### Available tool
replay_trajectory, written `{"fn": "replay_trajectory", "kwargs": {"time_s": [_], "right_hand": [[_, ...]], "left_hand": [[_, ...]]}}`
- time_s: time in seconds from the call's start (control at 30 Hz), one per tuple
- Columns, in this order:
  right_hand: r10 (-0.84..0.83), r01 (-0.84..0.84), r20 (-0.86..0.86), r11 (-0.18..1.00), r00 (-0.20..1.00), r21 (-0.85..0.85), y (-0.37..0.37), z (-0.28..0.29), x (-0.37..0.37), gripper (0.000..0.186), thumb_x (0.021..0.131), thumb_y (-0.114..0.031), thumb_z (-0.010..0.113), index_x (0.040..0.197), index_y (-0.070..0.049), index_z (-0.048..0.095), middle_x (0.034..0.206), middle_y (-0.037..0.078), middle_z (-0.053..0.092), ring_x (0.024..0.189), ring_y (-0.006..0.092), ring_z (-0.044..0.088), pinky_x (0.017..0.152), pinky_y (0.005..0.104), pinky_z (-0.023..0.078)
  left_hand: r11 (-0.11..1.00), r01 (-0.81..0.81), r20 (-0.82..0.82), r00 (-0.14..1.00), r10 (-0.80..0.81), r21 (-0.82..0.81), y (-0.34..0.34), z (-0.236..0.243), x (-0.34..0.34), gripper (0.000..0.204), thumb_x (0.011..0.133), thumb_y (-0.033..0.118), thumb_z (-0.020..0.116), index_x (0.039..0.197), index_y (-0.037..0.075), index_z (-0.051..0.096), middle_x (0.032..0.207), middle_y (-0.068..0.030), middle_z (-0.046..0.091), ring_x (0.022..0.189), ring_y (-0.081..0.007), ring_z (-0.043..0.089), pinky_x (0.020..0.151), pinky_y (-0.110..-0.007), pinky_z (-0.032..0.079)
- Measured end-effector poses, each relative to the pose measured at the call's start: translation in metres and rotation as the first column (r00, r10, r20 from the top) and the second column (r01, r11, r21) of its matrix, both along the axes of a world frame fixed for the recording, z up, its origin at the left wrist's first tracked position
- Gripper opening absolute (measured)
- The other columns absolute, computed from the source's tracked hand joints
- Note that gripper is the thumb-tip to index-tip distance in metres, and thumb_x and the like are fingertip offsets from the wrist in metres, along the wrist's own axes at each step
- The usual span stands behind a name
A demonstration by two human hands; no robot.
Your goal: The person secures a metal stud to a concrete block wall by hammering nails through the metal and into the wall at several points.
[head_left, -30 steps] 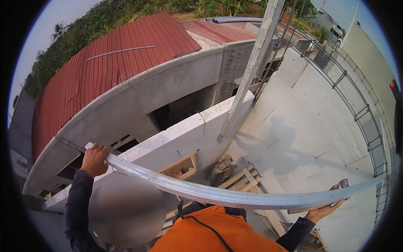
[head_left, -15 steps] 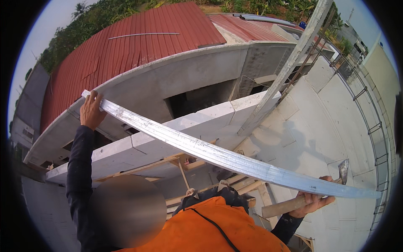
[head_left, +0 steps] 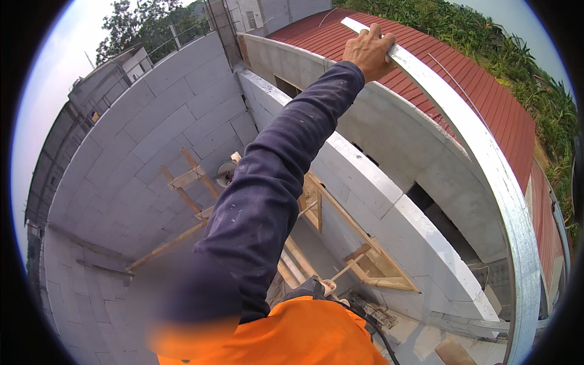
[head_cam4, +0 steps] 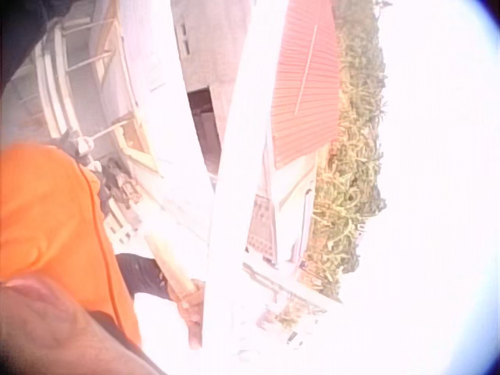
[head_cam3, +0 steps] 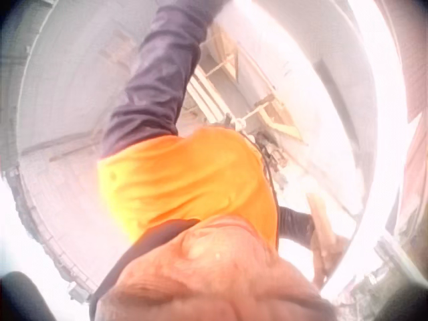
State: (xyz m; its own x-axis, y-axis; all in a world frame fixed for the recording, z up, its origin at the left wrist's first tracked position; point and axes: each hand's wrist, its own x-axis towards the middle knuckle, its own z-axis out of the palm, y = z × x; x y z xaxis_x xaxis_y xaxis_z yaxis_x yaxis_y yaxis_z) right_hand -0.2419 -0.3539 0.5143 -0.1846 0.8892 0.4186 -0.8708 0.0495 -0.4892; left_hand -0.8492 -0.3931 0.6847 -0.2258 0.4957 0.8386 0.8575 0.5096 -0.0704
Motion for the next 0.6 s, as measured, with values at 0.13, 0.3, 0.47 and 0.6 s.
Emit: {"fn": "replay_trajectory", "kwargs": {"time_s": [0.13,0.3,0.47,0.6], "right_hand": [[0.131,-0.134,0.045,0.988,0.99,0.077,0.005,0.013,-0.054,0.066,0.102,-0.03,0.069,0.154,-0.001,0.041,0.134,0.022,0.064,0.084,0.0197,0.071,0.062,0.0377,0.058],[0.257,-0.264,0.063,0.947,0.964,0.182,0.006,0.036,-0.087,0.06,0.103,-0.029,0.067,0.151,-0.001,0.044,0.133,0.021,0.065,0.087,0.0197,0.071,0.067,0.0375,0.058],[0.386,-0.372,0.029,0.862,0.922,0.344,0.003,0.075,-0.122,0.054,0.105,-0.028,0.064,0.148,0.0,0.047,0.133,0.021,0.066,0.091,0.0196,0.071,0.071,0.0374,0.058],[0.455,-0.374,-0.055,0.79,0.889,0.486,-0.006,0.115,-0.145,0.05,0.106,-0.027,0.062,0.146,0.001,0.049,0.132,0.02,0.067,0.094,0.0196,0.071,0.075,0.0372,0.058]], "left_hand": [[0.989,-0.101,0.108,0.99,0.089,0.112,-0.088,-0.002,0.006,0.048,0.083,0.038,0.085,0.122,0.016,0.068,0.117,-0.0108,0.06,0.111,-0.0309,0.069,0.088,-0.046,0.06],[0.969,-0.244,0.175,0.956,0.236,0.026,-0.161,-0.037,0.047,0.057,0.082,0.04,0.086,0.128,0.014,0.065,0.119,-0.0106,0.061,0.113,-0.0305,0.068,0.09,-0.045,0.06],[0.901,-0.377,0.488,0.84,0.237,0.212,-0.21,-0.144,0.135,0.07,0.083,0.03,0.086,0.142,0.008,0.055,0.121,-0.0134,0.057,0.112,-0.0317,0.064,0.092,-0.045,0.06],[0.81,-0.523,0.714,0.671,0.199,0.265,-0.28,-0.281,0.243,0.07,0.089,0.027,0.08,0.149,0.007,0.05,0.105,-0.0089,0.057,0.095,-0.0271,0.062,0.083,-0.043,0.055]]}}
